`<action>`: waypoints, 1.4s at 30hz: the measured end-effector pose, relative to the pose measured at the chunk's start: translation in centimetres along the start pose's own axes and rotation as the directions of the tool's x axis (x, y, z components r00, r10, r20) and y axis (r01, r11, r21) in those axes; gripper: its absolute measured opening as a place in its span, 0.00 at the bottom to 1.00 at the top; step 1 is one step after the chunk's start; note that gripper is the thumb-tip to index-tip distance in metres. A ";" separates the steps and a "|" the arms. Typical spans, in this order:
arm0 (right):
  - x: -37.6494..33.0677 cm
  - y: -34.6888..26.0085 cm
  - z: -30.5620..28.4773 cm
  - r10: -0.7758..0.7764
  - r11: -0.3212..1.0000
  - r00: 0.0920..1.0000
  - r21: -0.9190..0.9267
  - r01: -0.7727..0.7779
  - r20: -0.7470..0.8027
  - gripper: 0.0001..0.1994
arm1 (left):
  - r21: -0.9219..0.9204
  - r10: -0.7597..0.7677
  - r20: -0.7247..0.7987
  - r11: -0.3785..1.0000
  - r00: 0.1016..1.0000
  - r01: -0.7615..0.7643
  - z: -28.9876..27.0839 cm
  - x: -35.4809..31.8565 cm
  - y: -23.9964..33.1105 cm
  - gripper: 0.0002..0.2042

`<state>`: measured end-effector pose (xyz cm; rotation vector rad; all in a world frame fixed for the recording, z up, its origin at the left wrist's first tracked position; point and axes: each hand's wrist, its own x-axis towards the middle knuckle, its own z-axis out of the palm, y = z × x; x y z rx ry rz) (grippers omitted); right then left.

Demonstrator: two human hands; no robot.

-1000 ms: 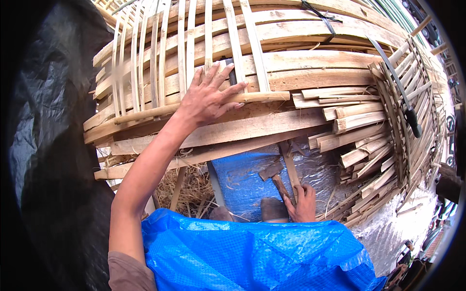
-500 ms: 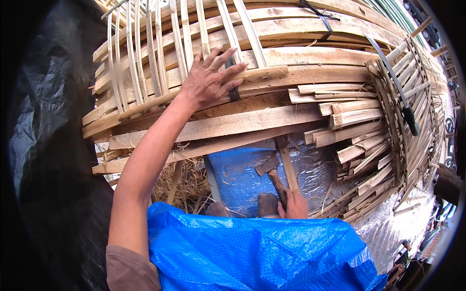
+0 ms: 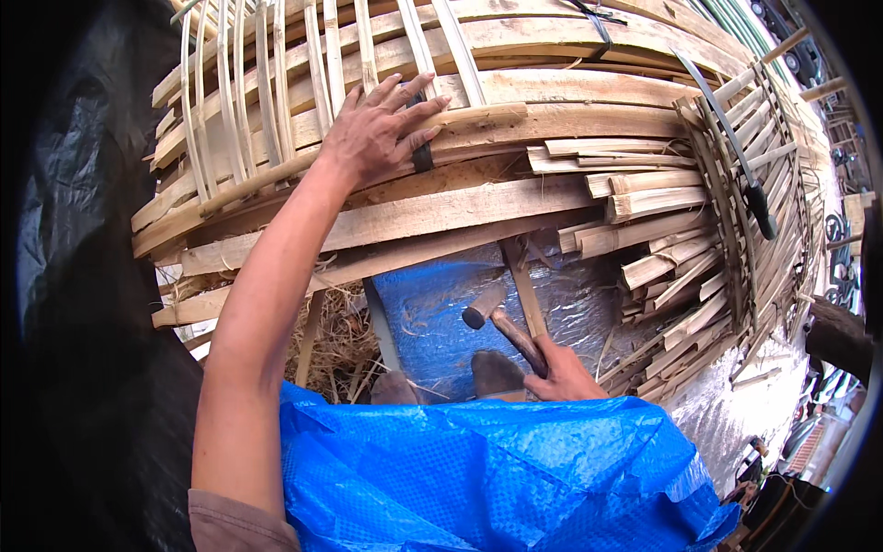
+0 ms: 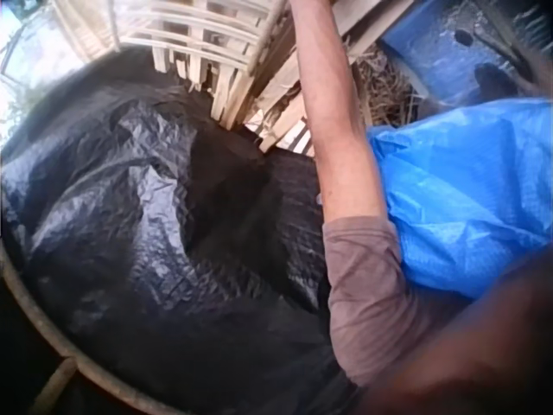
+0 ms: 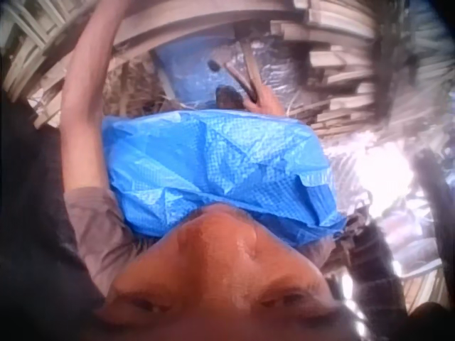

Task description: The person constructs a wooden or bamboo lattice structure by aligning slats and securing them using a hammer.

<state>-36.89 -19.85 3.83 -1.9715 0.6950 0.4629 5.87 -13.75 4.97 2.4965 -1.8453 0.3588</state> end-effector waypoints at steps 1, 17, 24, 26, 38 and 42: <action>-0.5 -1.4 -0.8 -0.009 0.999 1.000 0.038 0.009 -0.010 0.21 | -0.004 0.000 -0.018 1.000 1.000 0.000 -0.1 0.0 -0.1 0.23; 13.6 -7.6 -4.0 -0.198 0.851 0.726 0.253 0.461 -0.658 0.18 | -0.030 -0.019 -0.045 0.999 0.999 0.017 0.4 0.4 -0.2 0.23; 14.8 -8.6 -3.6 -0.151 0.867 0.764 0.287 0.408 -0.627 0.19 | -0.029 -0.039 -0.049 0.999 0.998 0.038 0.8 0.2 0.0 0.22; 14.8 -8.7 -3.6 -0.115 0.670 0.862 0.602 0.435 -0.494 0.20 | -0.021 -0.039 -0.046 0.999 0.998 0.038 0.8 0.2 0.0 0.22; 13.5 -10.5 -5.3 -0.059 0.490 0.942 0.812 0.316 -0.331 0.23 | 0.004 -0.036 -0.112 0.999 0.993 0.037 1.0 -0.1 0.2 0.22; 13.2 -11.1 -6.2 -0.073 0.504 0.908 0.771 0.390 -0.413 0.24 | 0.046 -0.053 -0.113 0.997 0.992 0.059 1.1 -0.2 0.5 0.22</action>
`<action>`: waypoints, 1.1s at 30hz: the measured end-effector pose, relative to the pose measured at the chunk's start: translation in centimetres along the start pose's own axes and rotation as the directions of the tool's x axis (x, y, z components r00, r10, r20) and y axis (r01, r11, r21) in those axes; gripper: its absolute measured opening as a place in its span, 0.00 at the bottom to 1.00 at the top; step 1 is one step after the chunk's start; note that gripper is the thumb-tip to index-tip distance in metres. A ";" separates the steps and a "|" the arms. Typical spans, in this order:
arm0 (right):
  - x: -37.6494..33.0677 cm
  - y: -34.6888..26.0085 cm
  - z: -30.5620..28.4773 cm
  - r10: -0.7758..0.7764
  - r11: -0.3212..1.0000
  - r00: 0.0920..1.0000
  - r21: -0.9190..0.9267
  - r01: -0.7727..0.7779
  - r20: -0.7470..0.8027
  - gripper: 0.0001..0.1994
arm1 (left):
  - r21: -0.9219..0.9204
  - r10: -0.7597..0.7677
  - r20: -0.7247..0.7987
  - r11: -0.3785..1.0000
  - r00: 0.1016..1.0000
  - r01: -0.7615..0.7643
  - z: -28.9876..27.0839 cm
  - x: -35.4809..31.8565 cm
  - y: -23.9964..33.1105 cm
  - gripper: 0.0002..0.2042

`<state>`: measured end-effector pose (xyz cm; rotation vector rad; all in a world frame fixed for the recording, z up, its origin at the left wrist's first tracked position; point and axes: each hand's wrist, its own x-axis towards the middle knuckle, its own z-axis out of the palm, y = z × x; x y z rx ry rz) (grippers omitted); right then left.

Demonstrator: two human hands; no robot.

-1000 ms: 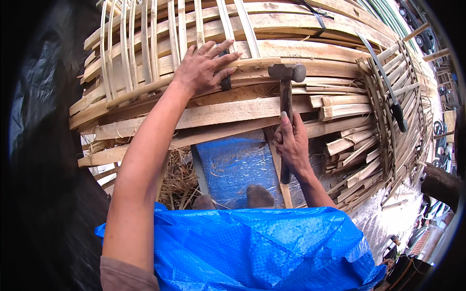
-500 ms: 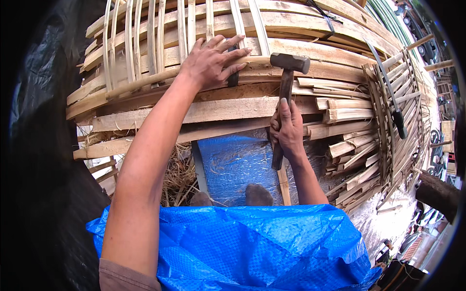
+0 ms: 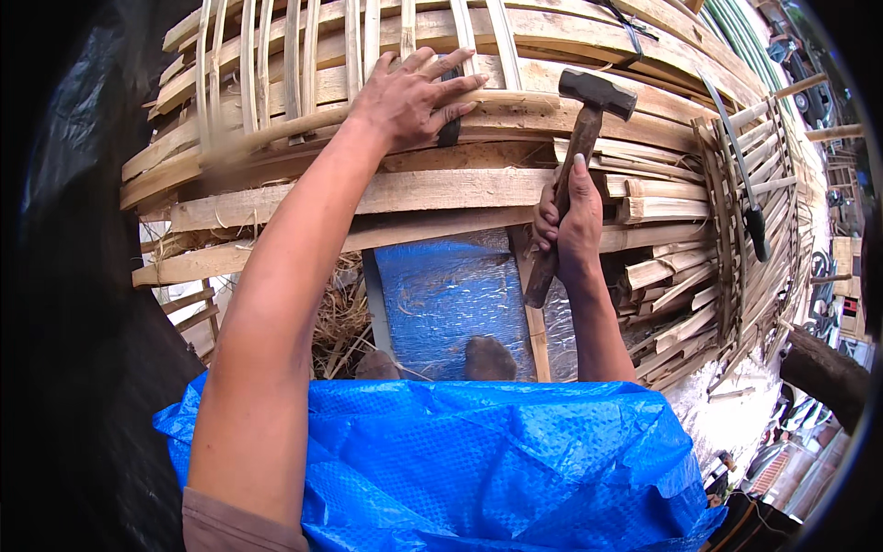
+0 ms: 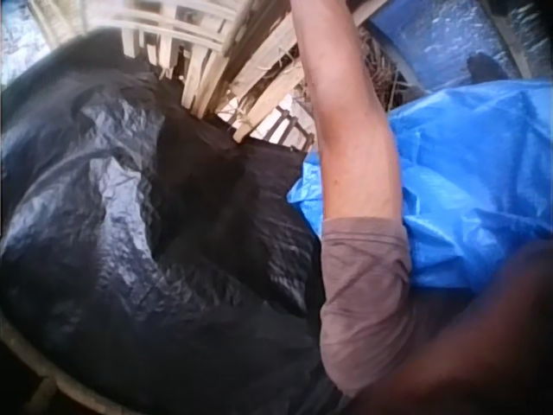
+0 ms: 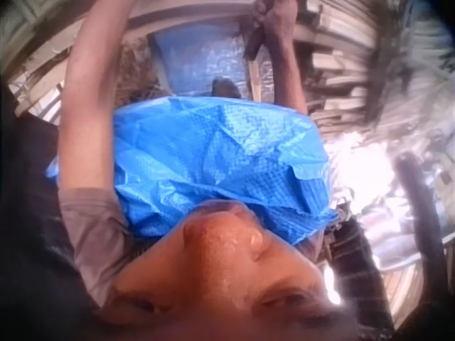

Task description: The person constructs a wooden or bamboo lattice structure by aligning slats and securing them using a hammer.

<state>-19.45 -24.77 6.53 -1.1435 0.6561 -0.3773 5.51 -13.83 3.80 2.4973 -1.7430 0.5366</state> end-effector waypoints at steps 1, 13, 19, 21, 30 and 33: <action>0.3 0.3 -0.3 -0.005 1.000 1.000 -0.007 0.005 0.007 0.23 | -0.018 0.009 0.011 1.000 1.000 -0.009 0.0 0.0 -0.1 0.22; 0.2 -0.4 -1.3 0.020 0.998 1.000 -0.054 -0.020 0.012 0.21 | 0.096 0.002 0.126 0.995 0.992 -0.014 0.8 0.5 -0.6 0.27; 0.3 -0.9 -1.4 0.063 0.992 0.996 -0.112 -0.056 0.059 0.21 | 0.121 0.012 0.135 0.992 0.991 -0.028 -0.1 1.2 -0.2 0.44; 0.6 -0.2 -1.3 0.094 0.980 0.992 -0.186 -0.077 0.088 0.22 | 0.115 0.021 0.142 0.993 0.990 -0.038 -0.1 0.8 -0.2 0.47; 1.0 0.7 -0.9 0.079 0.971 0.994 -0.232 -0.060 0.074 0.21 | 0.074 -0.005 0.143 0.997 0.990 -0.005 -0.6 0.1 0.2 0.46; 0.4 -1.1 -0.6 0.022 0.987 0.993 -0.162 -0.003 0.114 0.21 | 0.056 0.012 0.106 0.998 0.994 -0.018 -0.7 0.1 0.3 0.46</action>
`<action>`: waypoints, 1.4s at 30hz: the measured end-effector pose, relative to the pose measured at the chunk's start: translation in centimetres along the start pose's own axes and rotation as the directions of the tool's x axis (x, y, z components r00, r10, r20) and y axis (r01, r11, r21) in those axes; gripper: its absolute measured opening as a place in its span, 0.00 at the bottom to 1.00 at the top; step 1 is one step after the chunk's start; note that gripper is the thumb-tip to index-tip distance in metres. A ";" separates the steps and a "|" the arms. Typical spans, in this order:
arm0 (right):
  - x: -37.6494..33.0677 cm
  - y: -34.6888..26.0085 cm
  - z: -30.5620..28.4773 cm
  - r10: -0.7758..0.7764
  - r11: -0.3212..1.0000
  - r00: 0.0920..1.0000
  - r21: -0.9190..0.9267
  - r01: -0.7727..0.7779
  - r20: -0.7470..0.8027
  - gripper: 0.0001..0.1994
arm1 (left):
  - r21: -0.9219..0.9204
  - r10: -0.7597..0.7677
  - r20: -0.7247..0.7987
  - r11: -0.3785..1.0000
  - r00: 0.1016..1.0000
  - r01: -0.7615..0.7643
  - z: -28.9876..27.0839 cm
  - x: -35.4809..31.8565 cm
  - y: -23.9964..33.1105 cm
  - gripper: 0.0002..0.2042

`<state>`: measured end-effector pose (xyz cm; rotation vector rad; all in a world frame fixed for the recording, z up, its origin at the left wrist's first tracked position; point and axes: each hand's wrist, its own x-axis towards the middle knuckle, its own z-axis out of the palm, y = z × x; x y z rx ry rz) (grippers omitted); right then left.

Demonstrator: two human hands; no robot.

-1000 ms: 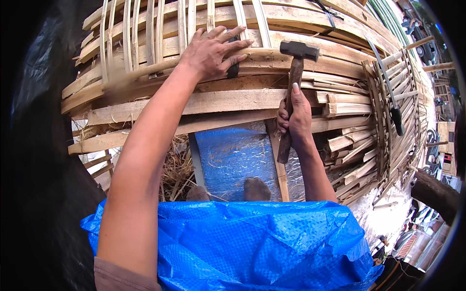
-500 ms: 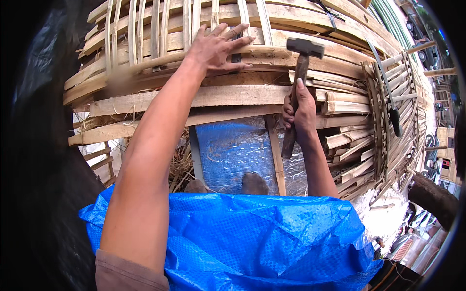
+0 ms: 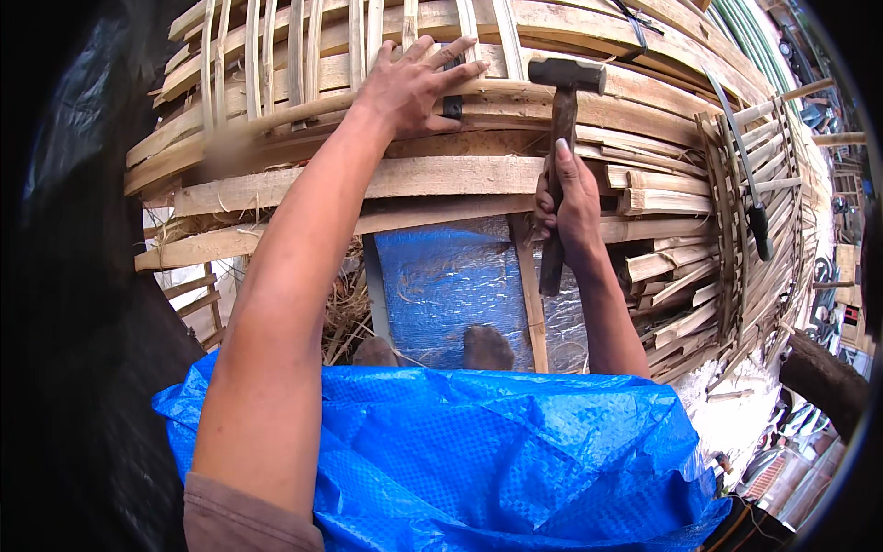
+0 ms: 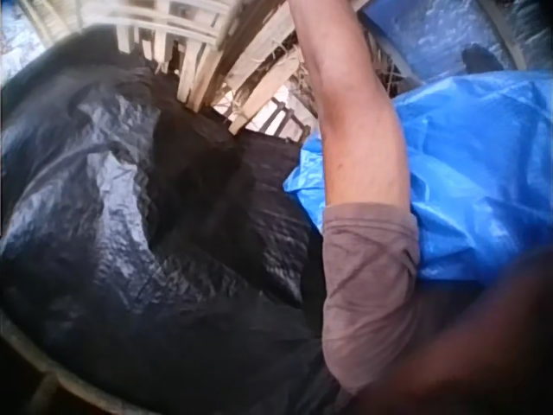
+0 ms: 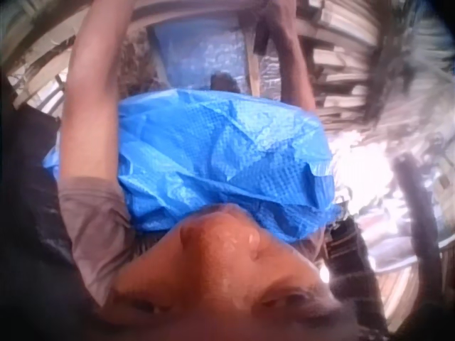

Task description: The person constructs a wooden or bamboo lattice structure by aligning slats and securing them using a hammer.

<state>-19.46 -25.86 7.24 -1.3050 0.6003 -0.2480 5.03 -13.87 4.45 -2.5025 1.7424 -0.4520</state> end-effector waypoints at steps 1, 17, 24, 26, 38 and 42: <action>0.1 -0.5 -0.2 -0.011 1.000 0.999 0.011 0.012 -0.031 0.21 | -0.007 0.000 0.001 1.000 1.000 0.000 0.1 0.0 0.1 0.46; 2.3 -9.7 -3.0 0.141 0.650 0.990 -0.751 -0.111 -0.025 0.22 | -0.098 -0.129 -0.096 0.988 0.987 0.119 1.0 0.4 0.9 0.26; 2.1 -10.7 -3.1 0.230 0.575 0.973 -0.808 -0.125 0.013 0.23 | -0.118 -0.139 -0.107 0.985 0.985 0.126 1.2 0.3 0.9 0.25; 2.0 -10.7 -3.2 0.226 0.582 0.974 -0.800 -0.145 -0.013 0.23 | -0.126 -0.143 -0.093 0.983 0.985 0.131 1.1 0.4 0.9 0.25; 2.5 -11.9 -3.7 0.157 0.520 0.987 -0.852 -0.063 0.023 0.18 | -0.042 -0.136 -0.054 0.990 0.989 0.134 0.7 0.3 1.0 0.24; 1.7 -13.4 -2.6 0.100 0.703 0.995 -0.708 -0.075 -0.005 0.18 | -0.149 -0.110 0.013 0.983 0.994 0.110 -1.8 0.6 1.1 0.25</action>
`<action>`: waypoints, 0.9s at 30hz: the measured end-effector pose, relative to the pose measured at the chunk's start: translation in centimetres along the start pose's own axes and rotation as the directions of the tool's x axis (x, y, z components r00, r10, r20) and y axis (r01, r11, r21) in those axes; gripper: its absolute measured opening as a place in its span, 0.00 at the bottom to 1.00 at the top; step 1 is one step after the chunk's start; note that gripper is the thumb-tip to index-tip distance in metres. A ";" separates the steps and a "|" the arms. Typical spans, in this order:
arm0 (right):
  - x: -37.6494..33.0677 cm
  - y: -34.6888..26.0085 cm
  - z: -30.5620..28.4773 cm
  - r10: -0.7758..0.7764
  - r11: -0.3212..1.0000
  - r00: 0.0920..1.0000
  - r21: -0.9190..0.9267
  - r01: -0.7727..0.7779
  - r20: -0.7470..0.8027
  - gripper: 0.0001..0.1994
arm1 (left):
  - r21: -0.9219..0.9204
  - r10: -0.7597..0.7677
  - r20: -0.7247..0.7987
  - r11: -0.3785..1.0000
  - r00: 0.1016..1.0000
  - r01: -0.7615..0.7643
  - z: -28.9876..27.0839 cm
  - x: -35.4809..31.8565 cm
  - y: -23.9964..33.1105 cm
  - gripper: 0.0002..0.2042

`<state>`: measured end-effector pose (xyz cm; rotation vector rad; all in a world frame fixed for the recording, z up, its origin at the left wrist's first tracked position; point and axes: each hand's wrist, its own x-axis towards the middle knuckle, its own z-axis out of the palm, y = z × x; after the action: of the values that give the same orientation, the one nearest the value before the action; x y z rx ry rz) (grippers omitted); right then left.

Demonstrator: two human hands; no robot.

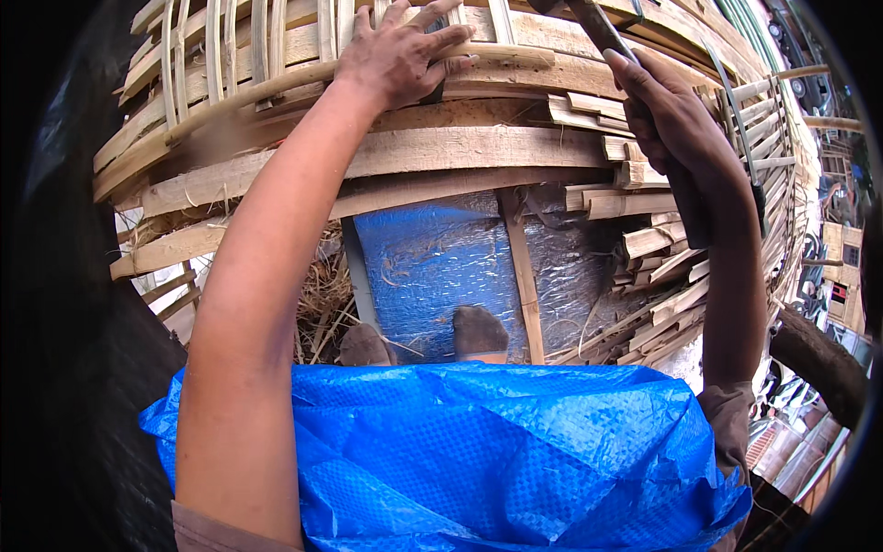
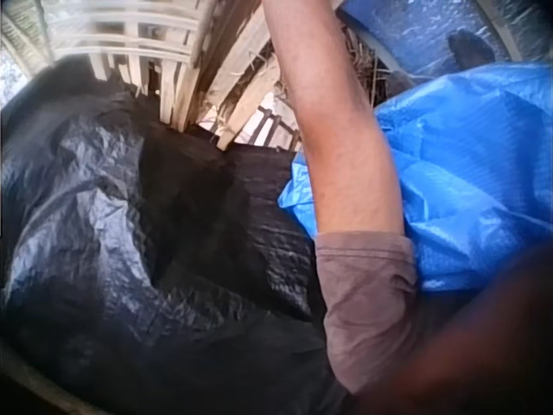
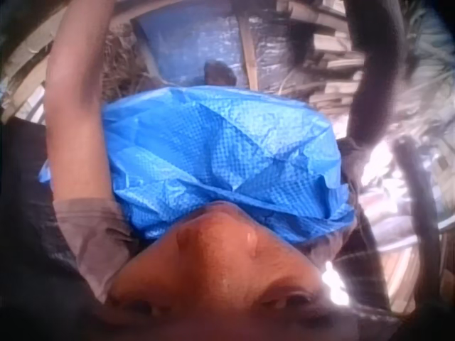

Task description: The person constructs a wooden or bamboo lattice structure by aligning slats and securing them using a hammer.

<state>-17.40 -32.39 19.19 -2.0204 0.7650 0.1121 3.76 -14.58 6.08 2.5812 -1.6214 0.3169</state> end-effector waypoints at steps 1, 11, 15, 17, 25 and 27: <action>0.4 0.7 0.7 0.016 0.995 1.000 -0.100 -0.015 0.006 0.18 | 0.056 0.003 -0.067 0.998 0.998 0.001 2.0 -0.1 -0.5 0.24; -0.9 2.2 3.7 -0.030 0.992 0.995 -0.126 0.018 -0.094 0.22 | -0.070 0.052 -0.107 0.996 0.993 -0.060 1.8 0.3 -0.4 0.21; -0.5 4.2 5.6 0.008 0.982 0.999 -0.186 -0.014 -0.032 0.22 | -0.037 0.043 -0.128 0.998 0.991 -0.048 1.8 0.1 -1.0 0.20; -2.2 1.2 4.8 0.019 0.999 0.997 0.050 -0.015 -0.075 0.19 | -0.003 0.049 -0.172 0.999 0.984 -0.050 1.5 -0.4 -0.7 0.21; -0.8 2.9 3.3 0.118 0.991 0.990 0.069 -0.113 -0.072 0.19 | -0.061 0.061 -0.155 0.996 0.986 -0.071 1.8 0.1 -0.8 0.20; -0.7 2.7 3.8 0.165 0.978 0.985 0.140 -0.155 -0.058 0.20 | -0.074 0.053 -0.162 0.995 0.985 -0.066 2.2 0.0 -0.9 0.20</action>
<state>-18.64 -29.95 15.36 -1.8416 0.9541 0.0812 4.87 -14.56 3.96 2.3861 -1.6229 0.4419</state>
